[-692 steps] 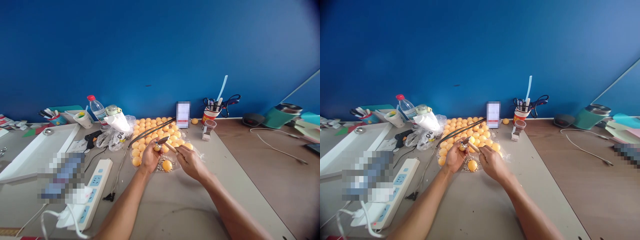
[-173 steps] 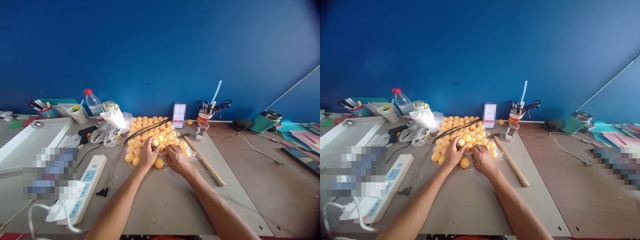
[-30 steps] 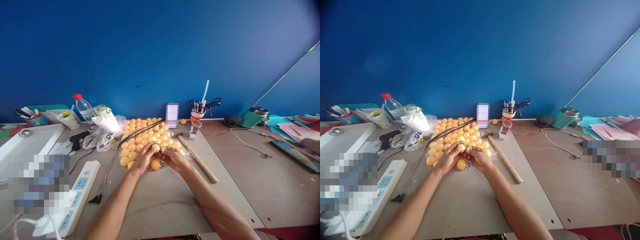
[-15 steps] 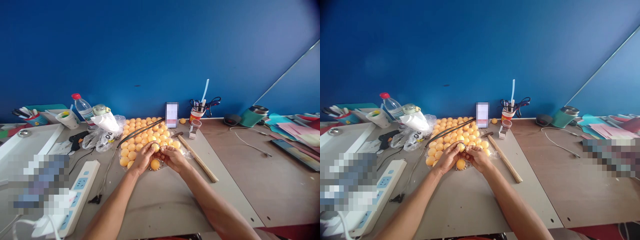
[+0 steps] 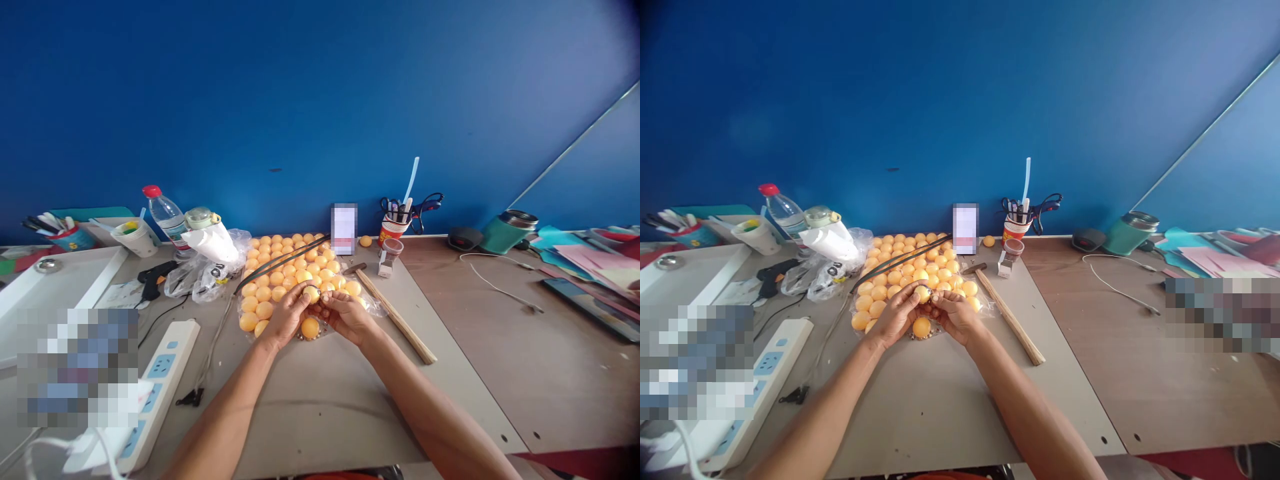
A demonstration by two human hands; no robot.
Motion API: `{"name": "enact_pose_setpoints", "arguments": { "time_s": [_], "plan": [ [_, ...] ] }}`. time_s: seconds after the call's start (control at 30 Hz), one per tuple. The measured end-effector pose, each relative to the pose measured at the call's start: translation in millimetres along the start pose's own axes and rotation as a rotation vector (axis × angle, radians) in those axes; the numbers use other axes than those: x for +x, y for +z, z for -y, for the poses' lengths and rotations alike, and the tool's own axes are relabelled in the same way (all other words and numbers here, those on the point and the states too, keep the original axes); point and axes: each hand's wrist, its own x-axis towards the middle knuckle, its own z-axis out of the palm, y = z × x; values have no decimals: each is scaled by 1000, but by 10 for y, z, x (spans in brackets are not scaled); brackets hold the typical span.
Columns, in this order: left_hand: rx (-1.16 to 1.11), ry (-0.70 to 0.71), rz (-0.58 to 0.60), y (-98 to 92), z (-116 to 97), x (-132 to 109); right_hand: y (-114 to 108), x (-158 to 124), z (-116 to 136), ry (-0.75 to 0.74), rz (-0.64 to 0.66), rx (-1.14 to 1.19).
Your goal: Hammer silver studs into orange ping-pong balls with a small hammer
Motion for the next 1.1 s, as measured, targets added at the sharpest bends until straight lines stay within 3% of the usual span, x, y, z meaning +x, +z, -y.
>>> {"name": "enact_pose_setpoints", "arguments": {
  "time_s": [0.57, 1.1],
  "plan": [
    [143, 70, -116, -51, 86, 15, 19, 12, -50, -56, -48, -23],
    [300, 149, -137, -61, 112, 16, 86, 31, -88, -84, -130, 44]
  ]
}}
